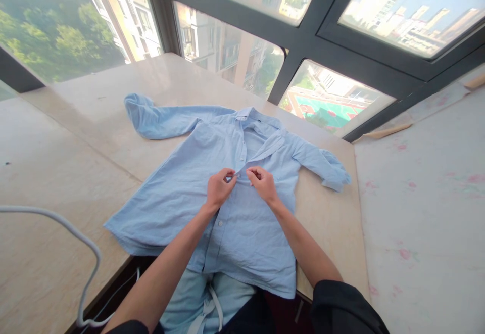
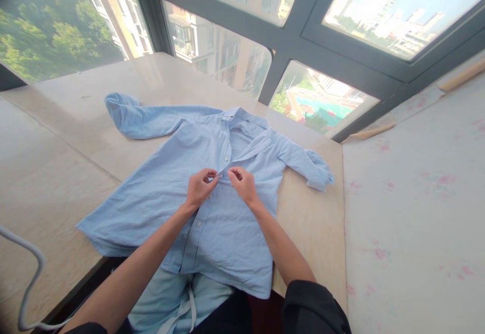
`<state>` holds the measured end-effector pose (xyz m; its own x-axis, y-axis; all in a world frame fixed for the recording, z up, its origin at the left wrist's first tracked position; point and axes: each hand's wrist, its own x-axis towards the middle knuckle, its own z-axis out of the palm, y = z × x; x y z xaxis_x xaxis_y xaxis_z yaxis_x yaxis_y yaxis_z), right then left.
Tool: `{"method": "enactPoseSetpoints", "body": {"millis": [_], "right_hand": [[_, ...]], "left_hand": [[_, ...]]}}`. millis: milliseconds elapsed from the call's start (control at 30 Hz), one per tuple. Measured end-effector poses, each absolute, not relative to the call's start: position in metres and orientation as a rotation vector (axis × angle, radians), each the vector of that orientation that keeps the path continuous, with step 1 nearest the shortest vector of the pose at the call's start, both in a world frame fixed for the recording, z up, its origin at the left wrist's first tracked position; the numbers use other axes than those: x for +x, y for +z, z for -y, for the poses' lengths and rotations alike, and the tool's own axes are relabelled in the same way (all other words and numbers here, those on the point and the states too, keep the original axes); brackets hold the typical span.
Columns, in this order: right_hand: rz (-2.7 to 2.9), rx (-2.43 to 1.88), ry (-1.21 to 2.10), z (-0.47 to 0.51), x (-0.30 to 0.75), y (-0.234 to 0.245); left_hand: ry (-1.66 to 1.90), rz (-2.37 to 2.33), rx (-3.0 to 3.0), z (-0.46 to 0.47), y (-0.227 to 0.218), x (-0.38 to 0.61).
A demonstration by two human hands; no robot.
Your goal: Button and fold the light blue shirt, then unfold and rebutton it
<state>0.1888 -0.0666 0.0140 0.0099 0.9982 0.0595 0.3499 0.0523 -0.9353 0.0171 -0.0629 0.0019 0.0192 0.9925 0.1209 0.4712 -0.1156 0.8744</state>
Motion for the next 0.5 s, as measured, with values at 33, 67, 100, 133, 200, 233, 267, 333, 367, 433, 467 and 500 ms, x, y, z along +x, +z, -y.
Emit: {"method": "enactPoseSetpoints", "body": {"millis": [33,67,100,133,200,233,267,333,367,433,467,500], "right_hand": [[1.374,-1.466,1.153,0.069,0.186,0.017],[1.267,-1.477,1.341,0.071,0.184,0.019],[1.156,-1.47,1.496,0.071,0.181,0.021],[1.05,-1.455,1.605,0.071,0.179,0.024],[0.885,-1.438,1.712,0.068,0.176,0.027],[0.837,-1.445,1.737,0.065,0.175,0.028],[0.809,-1.459,1.752,0.063,0.174,0.029],[0.781,-1.486,1.765,0.06,0.173,0.031],[0.776,-1.494,1.769,0.059,0.172,0.031],[0.777,-1.511,1.773,0.057,0.171,0.032],[0.78,-1.522,1.769,0.056,0.17,0.033],[0.783,-1.538,1.763,0.056,0.169,0.033]], "left_hand": [[1.045,-1.509,1.647,0.063,0.002,0.017],[1.051,-1.506,1.636,0.063,0.002,0.017],[1.054,-1.503,1.625,0.063,0.002,0.017],[1.057,-1.501,1.612,0.062,0.002,0.017],[1.063,-1.49,1.589,0.062,0.002,0.017],[1.067,-1.483,1.581,0.062,0.002,0.017],[1.071,-1.476,1.575,0.062,0.002,0.017],[1.073,-1.472,1.57,0.062,0.002,0.017],[1.072,-1.475,1.569,0.062,0.001,0.017],[1.071,-1.486,1.566,0.061,0.001,0.017],[1.074,-1.487,1.567,0.061,0.0,0.017],[1.081,-1.482,1.569,0.061,0.0,0.017]]}}
